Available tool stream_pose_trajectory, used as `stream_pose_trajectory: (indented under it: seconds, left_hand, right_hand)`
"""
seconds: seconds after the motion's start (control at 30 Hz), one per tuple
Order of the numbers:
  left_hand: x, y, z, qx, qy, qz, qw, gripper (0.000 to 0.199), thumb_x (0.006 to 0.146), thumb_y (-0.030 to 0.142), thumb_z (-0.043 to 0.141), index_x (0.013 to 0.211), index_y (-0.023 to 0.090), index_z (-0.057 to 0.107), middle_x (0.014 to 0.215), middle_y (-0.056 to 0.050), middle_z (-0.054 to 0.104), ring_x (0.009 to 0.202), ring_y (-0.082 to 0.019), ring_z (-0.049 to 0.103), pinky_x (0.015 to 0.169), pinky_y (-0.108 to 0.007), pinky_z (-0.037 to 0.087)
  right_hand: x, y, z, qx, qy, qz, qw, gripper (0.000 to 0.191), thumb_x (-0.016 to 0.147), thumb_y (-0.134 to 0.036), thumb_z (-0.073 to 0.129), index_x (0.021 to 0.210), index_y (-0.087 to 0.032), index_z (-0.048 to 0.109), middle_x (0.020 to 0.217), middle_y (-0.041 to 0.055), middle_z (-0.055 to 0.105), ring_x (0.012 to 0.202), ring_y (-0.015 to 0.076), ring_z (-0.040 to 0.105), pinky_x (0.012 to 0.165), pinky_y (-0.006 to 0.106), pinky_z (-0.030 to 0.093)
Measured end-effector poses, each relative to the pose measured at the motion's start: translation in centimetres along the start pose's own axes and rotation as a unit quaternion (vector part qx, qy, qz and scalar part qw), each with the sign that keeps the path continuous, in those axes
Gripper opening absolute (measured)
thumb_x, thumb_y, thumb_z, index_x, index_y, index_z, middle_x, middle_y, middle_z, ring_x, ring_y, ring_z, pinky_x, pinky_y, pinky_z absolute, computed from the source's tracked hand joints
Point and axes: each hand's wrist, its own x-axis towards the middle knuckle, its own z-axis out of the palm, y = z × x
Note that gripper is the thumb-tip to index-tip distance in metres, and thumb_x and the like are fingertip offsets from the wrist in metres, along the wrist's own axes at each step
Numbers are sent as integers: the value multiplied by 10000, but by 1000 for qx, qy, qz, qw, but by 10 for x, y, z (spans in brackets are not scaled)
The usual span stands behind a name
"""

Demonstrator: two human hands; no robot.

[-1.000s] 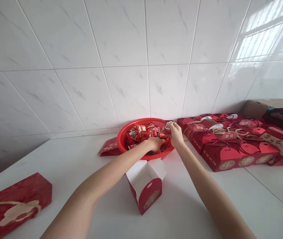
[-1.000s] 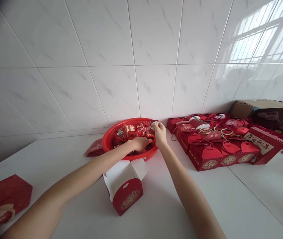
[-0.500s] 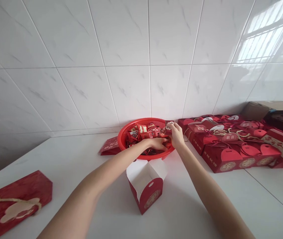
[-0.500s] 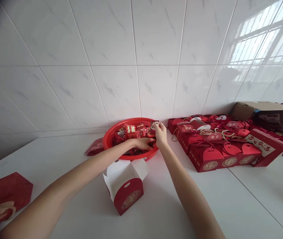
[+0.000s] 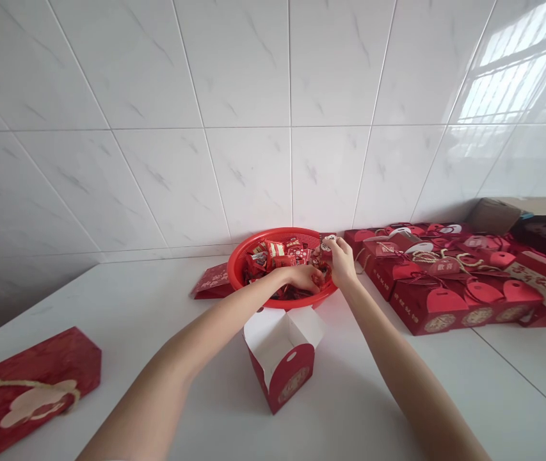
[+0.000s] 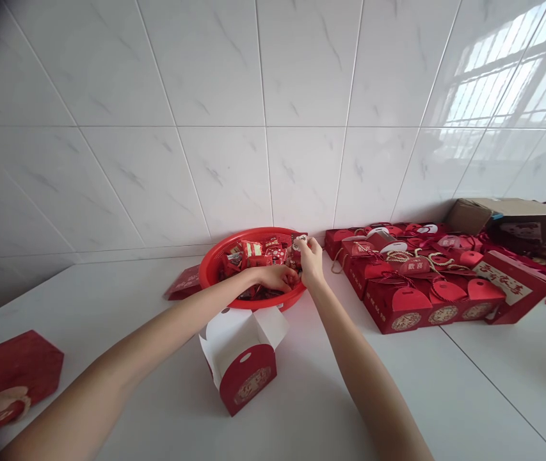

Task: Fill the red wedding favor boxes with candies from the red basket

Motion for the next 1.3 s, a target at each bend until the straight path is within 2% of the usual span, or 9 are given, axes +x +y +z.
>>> stream_pose_trajectory:
  seconds: [0.27, 0.53, 0.67, 0.77, 0.83, 0.93, 1.03, 1.13, 1.3]
  left_hand:
    - [-11, 7, -2, -48, -55, 14, 997, 290, 759, 220, 580, 982, 274, 758, 970, 37, 750, 962, -194, 664, 823, -246, 489]
    - [-9, 2, -1, -28, -47, -5, 998, 158, 660, 141, 618, 738, 225, 727, 738, 15, 683, 684, -172, 597, 600, -257, 428]
    - [-16, -2, -7, -50, -15, -4, 999, 74, 715, 209, 637, 727, 213, 710, 686, 22, 646, 621, -153, 562, 566, -254, 406]
    - [-25, -11, -16, -74, 32, 4, 997, 93, 750, 256, 647, 709, 192, 702, 620, 27, 598, 585, -136, 513, 568, -256, 390]
    - [-31, -19, -21, -108, 73, 14, 991, 125, 777, 285, 650, 764, 180, 718, 678, 17, 636, 641, -142, 548, 622, -253, 426]
    - [-41, -33, -26, -242, 161, 36, 956, 204, 776, 335, 717, 892, 169, 743, 875, -20, 729, 814, -173, 639, 765, -271, 494]
    - [-50, -43, -27, -376, 227, 27, 898, 291, 755, 352, 789, 976, 167, 751, 909, -45, 745, 790, -186, 671, 720, -296, 532]
    - [-54, -46, -24, -441, 246, 22, 863, 256, 783, 313, 784, 995, 173, 757, 826, -31, 730, 677, -164, 659, 595, -267, 529]
    - [-52, -45, -22, -458, 240, 54, 854, 229, 830, 263, 749, 1039, 171, 768, 868, -42, 742, 716, -169, 678, 592, -260, 550]
  right_hand:
    - [-3, -3, 0, -11, -9, 4, 1000, 247, 673, -415, 625, 709, -259, 438, 574, -36, 593, 615, 198, 630, 539, 303, 483]
    - [-3, -3, -1, -11, -8, -10, 1000, 264, 651, -420, 644, 690, -252, 443, 581, -45, 559, 583, 170, 590, 555, 287, 473]
    - [-3, -2, -1, -3, -11, -12, 1000, 257, 643, -414, 652, 687, -249, 460, 589, -45, 560, 583, 165, 584, 558, 285, 472]
    - [-2, -2, -1, 3, -17, -11, 1000, 257, 646, -405, 664, 675, -248, 463, 586, -39, 570, 594, 168, 589, 557, 282, 470]
    - [-1, -2, -2, 5, -21, -10, 1000, 258, 652, -403, 673, 673, -246, 470, 585, -37, 578, 597, 169, 593, 561, 282, 472]
    - [-1, -2, -2, 4, -34, -5, 999, 241, 662, -408, 679, 684, -242, 506, 591, -31, 603, 604, 175, 610, 576, 289, 482]
    - [-3, -3, -2, -6, -63, 8, 998, 222, 659, -411, 692, 700, -234, 565, 620, -16, 647, 627, 188, 628, 581, 295, 487]
    - [-5, -4, -2, -22, -101, 22, 994, 226, 632, -401, 739, 691, -224, 611, 662, -2, 678, 674, 197, 640, 612, 301, 498]
    - [-8, -7, -1, -44, -145, 28, 988, 255, 609, -411, 798, 696, -221, 651, 725, -4, 687, 725, 182, 635, 686, 305, 506]
